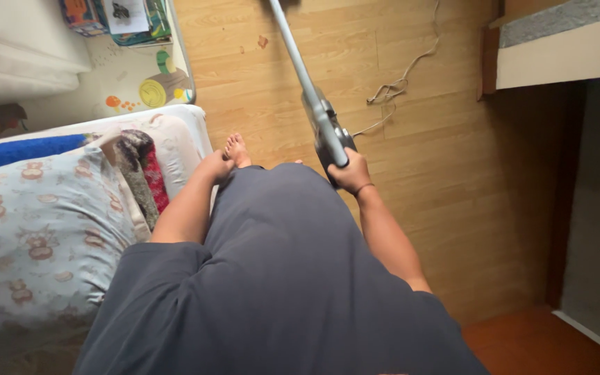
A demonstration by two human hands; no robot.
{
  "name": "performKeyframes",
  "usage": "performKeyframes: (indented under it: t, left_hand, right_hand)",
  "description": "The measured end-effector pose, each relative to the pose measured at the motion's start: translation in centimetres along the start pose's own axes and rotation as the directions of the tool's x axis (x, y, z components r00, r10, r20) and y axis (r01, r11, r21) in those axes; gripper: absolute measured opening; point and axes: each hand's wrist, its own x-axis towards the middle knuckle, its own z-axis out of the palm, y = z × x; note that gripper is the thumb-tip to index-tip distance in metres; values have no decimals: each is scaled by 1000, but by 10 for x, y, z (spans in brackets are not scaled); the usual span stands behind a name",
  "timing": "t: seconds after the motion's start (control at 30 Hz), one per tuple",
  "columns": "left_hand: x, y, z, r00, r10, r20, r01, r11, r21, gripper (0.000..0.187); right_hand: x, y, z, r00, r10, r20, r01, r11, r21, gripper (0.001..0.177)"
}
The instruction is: The recorder is vacuuming a wooden floor in a residential room.
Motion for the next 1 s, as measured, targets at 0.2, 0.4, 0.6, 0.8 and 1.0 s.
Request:
performKeyframes:
  t: [0.2, 0.4, 0.6, 0.8, 1.0]
  left_hand:
    - [-4, 9, -13, 993, -51, 105, 42, 995, 89, 44]
    - [11, 14, -10, 998, 51, 24, -52, 996, 77, 45]
    - [10, 31, -5, 997, 49, 55, -53, 995, 83, 52]
    - [10, 28, 8, 993, 51, 110, -64, 990, 123, 51]
    - [15, 10, 18, 996, 49, 78, -58, 991, 124, 55]
  right_hand:
    - [-55, 21, -36, 973, -148, 177, 188, 953, -238, 25]
    - [-104, 8, -71, 929, -23, 368, 157, 928, -337, 28]
    - [-137, 10, -126, 885, 43, 464, 144, 921, -362, 20]
    - [-161, -7, -165, 837, 45, 545, 218, 886, -408, 15]
    - [-146, -1, -154, 834, -32, 551, 320, 841, -436, 16]
